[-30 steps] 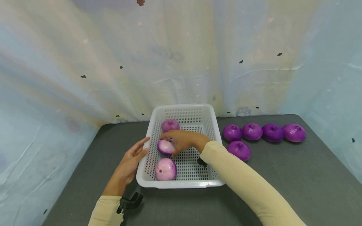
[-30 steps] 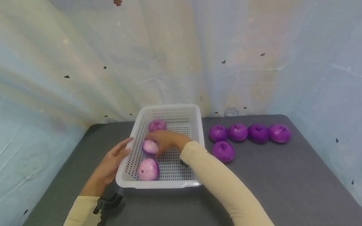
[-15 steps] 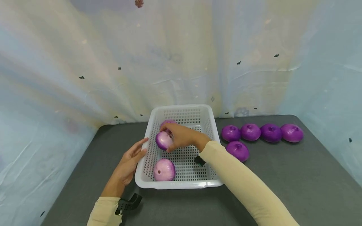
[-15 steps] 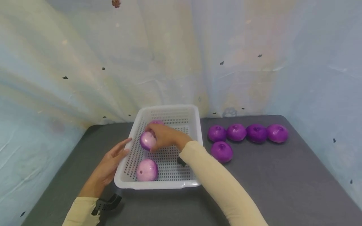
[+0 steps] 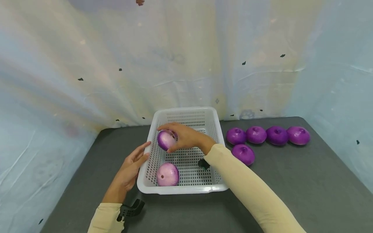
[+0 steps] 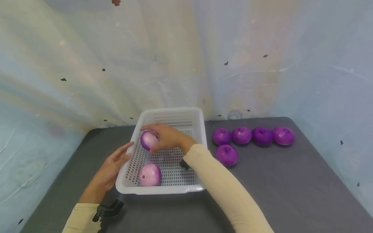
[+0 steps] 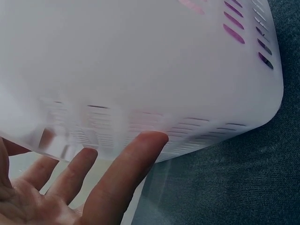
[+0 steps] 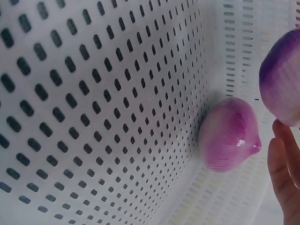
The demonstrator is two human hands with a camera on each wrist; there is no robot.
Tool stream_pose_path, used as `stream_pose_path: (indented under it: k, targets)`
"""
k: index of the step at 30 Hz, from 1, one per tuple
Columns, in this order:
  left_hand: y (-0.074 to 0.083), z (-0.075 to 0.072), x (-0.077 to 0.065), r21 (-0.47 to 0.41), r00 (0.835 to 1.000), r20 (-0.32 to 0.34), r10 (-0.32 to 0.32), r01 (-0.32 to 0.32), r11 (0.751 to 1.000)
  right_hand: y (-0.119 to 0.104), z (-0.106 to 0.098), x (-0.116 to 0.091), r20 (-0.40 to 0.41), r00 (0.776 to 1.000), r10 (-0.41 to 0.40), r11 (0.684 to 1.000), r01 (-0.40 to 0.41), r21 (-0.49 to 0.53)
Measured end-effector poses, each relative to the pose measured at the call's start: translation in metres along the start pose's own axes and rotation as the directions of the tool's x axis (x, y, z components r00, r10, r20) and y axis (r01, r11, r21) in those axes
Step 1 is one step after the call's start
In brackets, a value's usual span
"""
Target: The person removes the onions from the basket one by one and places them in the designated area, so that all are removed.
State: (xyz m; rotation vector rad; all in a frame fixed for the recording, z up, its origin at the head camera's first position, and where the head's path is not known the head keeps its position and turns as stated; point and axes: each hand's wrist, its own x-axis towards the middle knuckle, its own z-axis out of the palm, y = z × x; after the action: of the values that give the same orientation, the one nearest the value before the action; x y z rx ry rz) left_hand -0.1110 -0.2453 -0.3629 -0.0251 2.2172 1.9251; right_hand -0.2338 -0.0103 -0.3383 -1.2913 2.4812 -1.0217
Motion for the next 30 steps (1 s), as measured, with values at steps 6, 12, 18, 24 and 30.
stream_pose_path:
  k: [6,12,18,24,30]
  targets:
    - [-0.0012,-0.0001,0.0002,-0.008,1.000,0.006,0.008,-0.008,1.000,-0.0026,-0.0014,-0.0014,0.018,1.000,0.013,0.999,-0.013,-0.033]
    - [-0.0031,-0.0007,0.0012,-0.020,0.999,0.020,0.029,-0.029,0.999,-0.0019,-0.0004,-0.0009,0.005,1.000,0.022,0.999,-0.022,-0.024]
    - [-0.0028,-0.0003,0.0004,-0.013,1.000,0.000,0.005,-0.005,1.000,-0.0015,-0.0006,-0.0008,0.004,1.000,0.023,0.999,-0.023,0.028]
    - [-0.0035,0.0009,0.0005,-0.019,1.000,-0.007,-0.012,0.012,1.000,-0.0006,-0.0007,-0.0014,-0.006,0.999,0.035,0.998,-0.034,0.043]
    - [-0.0023,0.0004,0.0004,-0.023,1.000,-0.010,-0.009,0.009,1.000,-0.0028,-0.0018,-0.0004,-0.014,0.998,0.069,0.996,-0.068,0.065]
